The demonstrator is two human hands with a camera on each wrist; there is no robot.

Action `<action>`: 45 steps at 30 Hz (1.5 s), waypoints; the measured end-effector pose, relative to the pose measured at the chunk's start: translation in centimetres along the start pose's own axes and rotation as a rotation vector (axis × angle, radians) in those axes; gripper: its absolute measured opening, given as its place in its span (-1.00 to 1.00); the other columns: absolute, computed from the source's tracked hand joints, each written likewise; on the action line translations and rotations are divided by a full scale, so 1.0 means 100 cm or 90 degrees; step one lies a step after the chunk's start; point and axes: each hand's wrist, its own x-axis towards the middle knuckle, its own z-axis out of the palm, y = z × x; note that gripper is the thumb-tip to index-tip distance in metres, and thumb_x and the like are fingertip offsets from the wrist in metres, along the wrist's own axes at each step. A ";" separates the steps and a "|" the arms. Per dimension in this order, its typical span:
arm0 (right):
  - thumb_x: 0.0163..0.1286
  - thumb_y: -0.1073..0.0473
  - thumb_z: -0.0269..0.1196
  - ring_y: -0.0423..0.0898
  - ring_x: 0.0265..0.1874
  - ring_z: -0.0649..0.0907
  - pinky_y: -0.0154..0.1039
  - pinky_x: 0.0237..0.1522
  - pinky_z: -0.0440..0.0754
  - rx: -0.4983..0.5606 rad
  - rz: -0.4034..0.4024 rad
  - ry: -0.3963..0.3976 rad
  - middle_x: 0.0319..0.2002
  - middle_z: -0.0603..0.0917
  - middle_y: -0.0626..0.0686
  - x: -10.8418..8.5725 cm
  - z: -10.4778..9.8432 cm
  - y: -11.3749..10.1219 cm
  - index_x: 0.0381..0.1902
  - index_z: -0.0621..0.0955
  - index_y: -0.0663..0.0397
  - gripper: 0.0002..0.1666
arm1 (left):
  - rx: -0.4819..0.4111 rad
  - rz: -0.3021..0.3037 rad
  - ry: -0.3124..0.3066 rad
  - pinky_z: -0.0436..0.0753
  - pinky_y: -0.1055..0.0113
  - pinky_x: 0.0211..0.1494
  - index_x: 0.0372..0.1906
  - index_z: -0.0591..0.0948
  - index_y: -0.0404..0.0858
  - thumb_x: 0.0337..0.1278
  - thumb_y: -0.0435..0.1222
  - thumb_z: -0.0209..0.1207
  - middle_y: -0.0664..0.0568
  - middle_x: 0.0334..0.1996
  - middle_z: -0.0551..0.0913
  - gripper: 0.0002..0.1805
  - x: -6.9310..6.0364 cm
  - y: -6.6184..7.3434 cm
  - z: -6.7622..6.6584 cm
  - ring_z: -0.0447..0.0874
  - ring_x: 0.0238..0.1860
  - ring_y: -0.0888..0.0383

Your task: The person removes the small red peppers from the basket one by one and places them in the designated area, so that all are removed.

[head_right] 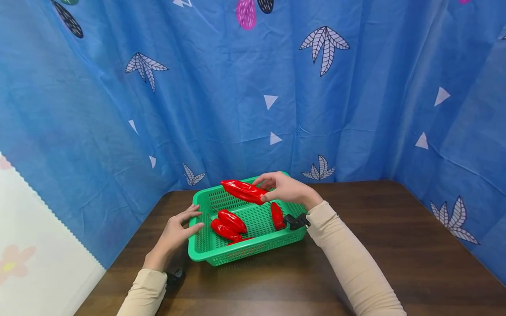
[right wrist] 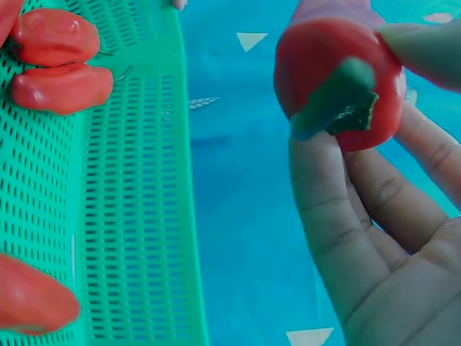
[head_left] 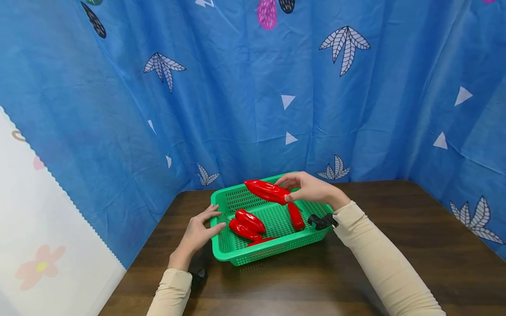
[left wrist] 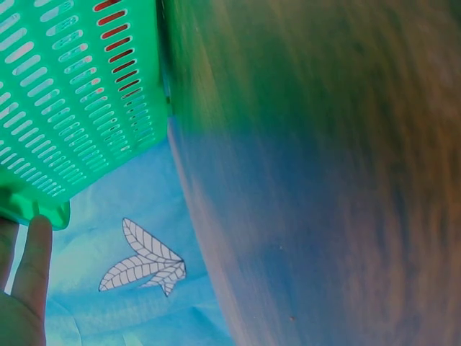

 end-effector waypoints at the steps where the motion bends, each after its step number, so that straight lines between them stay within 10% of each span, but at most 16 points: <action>1: 0.34 0.27 0.31 0.05 0.11 0.63 -0.09 0.03 0.70 -0.007 -0.005 0.001 0.12 0.70 0.12 -0.002 -0.002 -0.001 0.26 0.55 0.06 -0.48 | -0.002 0.000 0.002 0.27 -0.16 0.53 0.22 0.62 -0.32 0.18 -0.10 0.38 -0.08 0.45 0.42 -0.43 0.000 0.000 0.000 0.14 0.58 -0.07; 27: 0.35 0.25 0.34 -0.11 -0.03 0.70 -0.08 -0.06 0.76 0.024 -0.010 0.058 0.16 0.62 0.36 -0.065 -0.040 0.021 0.27 0.48 0.31 -0.43 | 0.001 -0.004 0.007 0.26 -0.19 0.52 0.21 0.63 -0.32 0.16 -0.10 0.39 -0.07 0.43 0.44 -0.43 0.001 0.002 0.001 0.17 0.57 -0.05; 45: 0.41 0.35 0.23 -0.13 -0.06 0.74 -0.19 -0.05 0.76 0.059 0.012 0.012 0.03 0.72 -0.19 -0.117 -0.072 0.058 0.28 0.43 0.45 -0.47 | 0.001 0.001 0.008 0.26 -0.20 0.52 0.21 0.63 -0.32 0.17 -0.10 0.38 -0.08 0.43 0.45 -0.43 0.002 0.001 0.001 0.17 0.57 -0.07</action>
